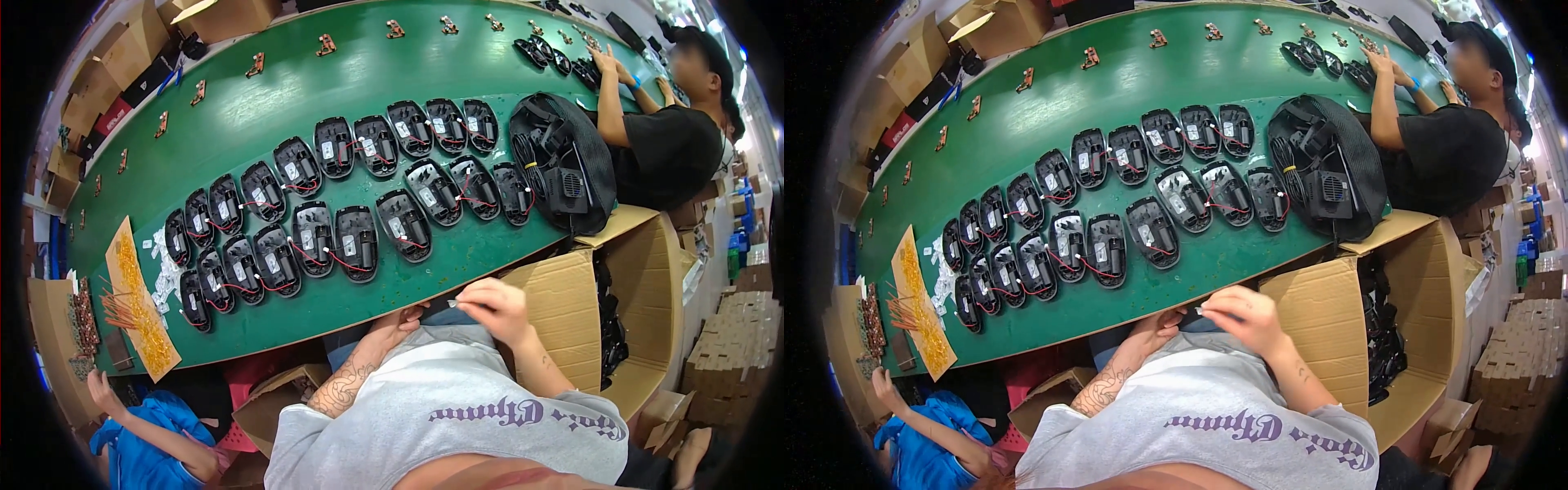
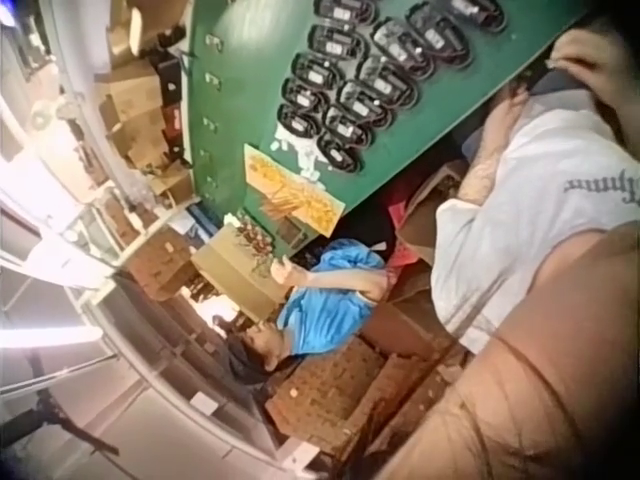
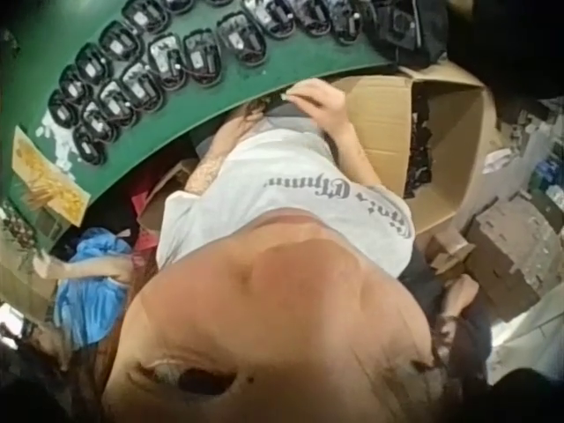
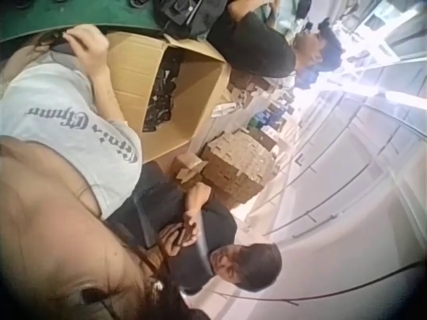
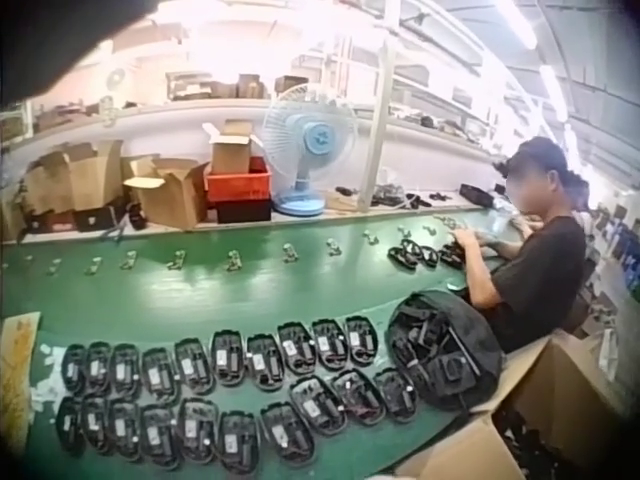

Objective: The recorder is assembling computer mice by inserting internal components into the bottom shells at a factory workstation.

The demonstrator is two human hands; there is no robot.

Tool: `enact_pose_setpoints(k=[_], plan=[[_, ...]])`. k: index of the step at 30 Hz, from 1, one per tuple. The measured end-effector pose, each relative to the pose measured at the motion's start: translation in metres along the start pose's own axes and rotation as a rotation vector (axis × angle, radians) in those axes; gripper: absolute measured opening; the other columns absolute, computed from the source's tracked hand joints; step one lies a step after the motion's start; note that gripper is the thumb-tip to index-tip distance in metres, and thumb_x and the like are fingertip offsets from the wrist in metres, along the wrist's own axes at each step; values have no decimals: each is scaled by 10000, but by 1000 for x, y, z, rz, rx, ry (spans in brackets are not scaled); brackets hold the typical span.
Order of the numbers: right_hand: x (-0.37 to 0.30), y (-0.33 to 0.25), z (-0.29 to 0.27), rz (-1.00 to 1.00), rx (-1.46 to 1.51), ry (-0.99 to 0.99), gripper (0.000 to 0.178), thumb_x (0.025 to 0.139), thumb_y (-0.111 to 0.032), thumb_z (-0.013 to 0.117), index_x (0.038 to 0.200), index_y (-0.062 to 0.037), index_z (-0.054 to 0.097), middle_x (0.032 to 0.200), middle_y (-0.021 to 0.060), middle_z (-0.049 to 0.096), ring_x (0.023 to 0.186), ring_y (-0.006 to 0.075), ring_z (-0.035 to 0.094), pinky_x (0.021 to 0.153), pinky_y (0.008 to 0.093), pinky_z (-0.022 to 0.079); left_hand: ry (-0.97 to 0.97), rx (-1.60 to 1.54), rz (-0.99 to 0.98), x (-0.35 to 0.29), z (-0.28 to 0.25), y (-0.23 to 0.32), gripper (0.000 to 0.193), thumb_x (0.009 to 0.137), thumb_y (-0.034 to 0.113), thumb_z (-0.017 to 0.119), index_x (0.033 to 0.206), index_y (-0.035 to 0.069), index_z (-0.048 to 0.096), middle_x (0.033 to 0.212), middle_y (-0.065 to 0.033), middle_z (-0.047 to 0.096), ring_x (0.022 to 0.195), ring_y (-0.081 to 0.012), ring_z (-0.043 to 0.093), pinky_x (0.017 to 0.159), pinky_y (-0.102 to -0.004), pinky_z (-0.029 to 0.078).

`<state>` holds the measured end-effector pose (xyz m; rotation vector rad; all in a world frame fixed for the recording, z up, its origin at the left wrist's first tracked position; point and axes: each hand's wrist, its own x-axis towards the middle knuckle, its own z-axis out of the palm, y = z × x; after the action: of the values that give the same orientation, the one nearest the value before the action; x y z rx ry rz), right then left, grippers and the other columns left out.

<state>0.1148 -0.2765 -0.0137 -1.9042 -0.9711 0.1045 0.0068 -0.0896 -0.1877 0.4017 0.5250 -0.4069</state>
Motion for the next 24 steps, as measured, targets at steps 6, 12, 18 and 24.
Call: enact_pose_setpoints(k=[6, 12, 18, 24], plan=[[64, 2, -53, -68, -183, 248, 143, 812, 55, 719, 939, -9, 725, 919, 104, 724, 848, 225, 690, 749, 312, 547, -56, -56, -12, 1, -7, 2, 267, 967, 258, 662, 1056, 9, 622, 914, -59, 618, 622, -42, 409, 424, -155, 300], [128, 31, -62, -81, -350, 255, 111, 824, 32, 712, 926, -12, 705, 907, 101, 701, 851, 248, 660, 761, 341, 525, -67, -107, 14, -1, -4, 3, 239, 967, 232, 654, 1043, 8, 626, 925, -65, 622, 629, -44, 411, 425, -158, 302], [147, 55, -54, -191, -465, 79, 96, 845, -34, 705, 939, -29, 690, 930, 95, 663, 990, 287, 596, 868, 362, 479, -47, -98, 36, 0, -5, 2, 178, 974, 178, 634, 1015, 5, 635, 903, -56, 624, 629, -43, 419, 429, -160, 304], [147, 56, -47, -130, -544, -47, 98, 860, -71, 695, 953, -38, 686, 983, 84, 612, 1074, 285, 539, 928, 382, 434, -22, -91, 8, -3, 2, 7, 136, 963, 140, 642, 985, 5, 636, 884, -55, 625, 625, -43, 427, 432, -163, 303]])
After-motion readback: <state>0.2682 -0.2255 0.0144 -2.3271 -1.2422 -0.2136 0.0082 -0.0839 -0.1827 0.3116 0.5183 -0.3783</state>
